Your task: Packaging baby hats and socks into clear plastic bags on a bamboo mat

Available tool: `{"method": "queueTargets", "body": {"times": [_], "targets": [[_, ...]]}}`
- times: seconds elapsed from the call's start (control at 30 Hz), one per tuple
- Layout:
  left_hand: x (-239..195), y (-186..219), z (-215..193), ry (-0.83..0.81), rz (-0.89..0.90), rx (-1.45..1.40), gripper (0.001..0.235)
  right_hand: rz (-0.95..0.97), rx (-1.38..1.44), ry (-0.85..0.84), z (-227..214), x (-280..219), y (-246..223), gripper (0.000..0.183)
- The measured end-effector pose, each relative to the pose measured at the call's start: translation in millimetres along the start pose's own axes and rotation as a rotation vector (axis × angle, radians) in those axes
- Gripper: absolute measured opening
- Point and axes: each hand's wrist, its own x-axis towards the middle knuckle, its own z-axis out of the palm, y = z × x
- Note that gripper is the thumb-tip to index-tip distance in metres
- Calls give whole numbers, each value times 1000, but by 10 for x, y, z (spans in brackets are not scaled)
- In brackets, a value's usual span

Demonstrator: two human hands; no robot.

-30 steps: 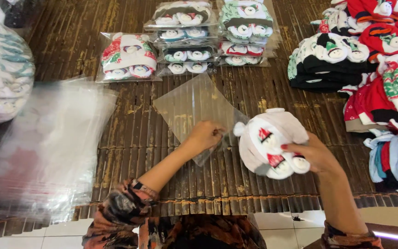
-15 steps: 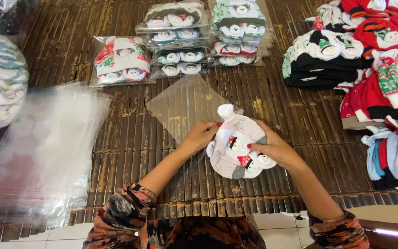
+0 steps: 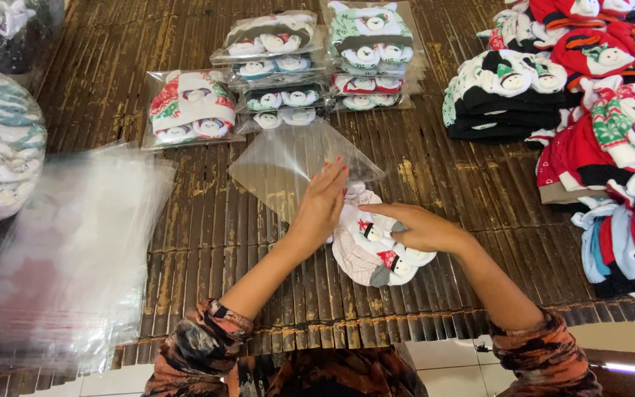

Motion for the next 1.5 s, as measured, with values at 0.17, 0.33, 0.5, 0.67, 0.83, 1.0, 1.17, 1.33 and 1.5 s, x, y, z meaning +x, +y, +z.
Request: {"method": "queueTargets", "body": {"times": [0.17, 0.33, 0.5, 0.67, 0.83, 1.0, 1.17, 1.33, 1.5], "targets": [[-93, -81, 159, -95, 176, 427, 46, 148, 332, 54, 42, 13, 113, 72], [-116, -338, 458, -319, 45, 578, 53, 175, 778, 202, 213, 115, 578, 77], [-66, -452, 562, -380, -36, 227, 52, 26, 689, 273, 234, 77, 451, 72], [-44, -270, 419, -392, -99, 108, 52, 114, 834, 495, 395, 239, 633, 83], [-59, -123, 477, -345, -112, 117, 52, 149, 941, 512, 488, 339, 827, 70], [-123, -172, 622, -241, -184, 84, 53, 179, 1473, 577, 319, 262, 867, 62], [-172, -247, 707, -221, -168, 167, 53, 242, 1367, 633, 614, 95, 483, 62], [-169, -213, 692, -225, -162, 189, 52, 238, 1050, 680, 744, 206, 547, 65], [-184, -48, 574, -276, -175, 103, 53, 295, 1260, 626, 900, 360, 831, 49]]}}
